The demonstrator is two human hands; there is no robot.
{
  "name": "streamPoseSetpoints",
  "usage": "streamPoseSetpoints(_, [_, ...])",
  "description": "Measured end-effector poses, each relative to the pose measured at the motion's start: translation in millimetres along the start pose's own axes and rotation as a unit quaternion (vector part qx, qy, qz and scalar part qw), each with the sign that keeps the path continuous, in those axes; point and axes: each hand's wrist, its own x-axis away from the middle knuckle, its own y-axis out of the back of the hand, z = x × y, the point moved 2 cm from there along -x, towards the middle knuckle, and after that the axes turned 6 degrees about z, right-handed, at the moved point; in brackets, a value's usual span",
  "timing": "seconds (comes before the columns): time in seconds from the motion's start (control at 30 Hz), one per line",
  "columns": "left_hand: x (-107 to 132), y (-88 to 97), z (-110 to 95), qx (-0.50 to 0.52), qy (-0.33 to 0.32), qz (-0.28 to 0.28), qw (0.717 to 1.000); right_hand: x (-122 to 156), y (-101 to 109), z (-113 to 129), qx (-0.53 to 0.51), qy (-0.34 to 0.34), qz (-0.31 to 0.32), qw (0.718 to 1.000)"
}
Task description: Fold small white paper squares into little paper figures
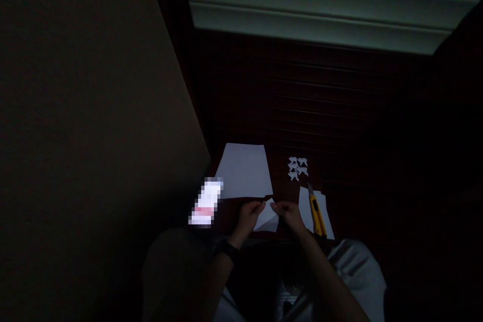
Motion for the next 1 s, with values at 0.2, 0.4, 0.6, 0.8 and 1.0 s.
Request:
streamPoseSetpoints(0.2, [1, -0.7, -5, 0.009, -0.009, 0.036, 0.999, -1, 2, -3, 0.021, 0.014, 0.002, 1.000])
streamPoseSetpoints(0.4, [2, -0.7, -7, -0.014, -0.009, 0.032, 0.999, 1, 0, -3, 0.064, 0.016, 0.031, 0.997])
streamPoseSetpoints(0.6, [4, -0.6, -4, 0.062, 0.012, 0.021, 0.998, 3, 1, -1, 0.053, 0.022, 0.037, 0.998])
streamPoseSetpoints(0.8, [5, 1.6, -7, 0.094, 0.011, 0.006, 0.995, 1, 0, -3, 0.035, 0.016, 0.035, 0.999])
streamPoseSetpoints(1.0, [2, 5.4, -10, 0.119, -0.023, -0.039, 0.992, 4, -1, 7, 0.016, 0.018, 0.079, 0.997])
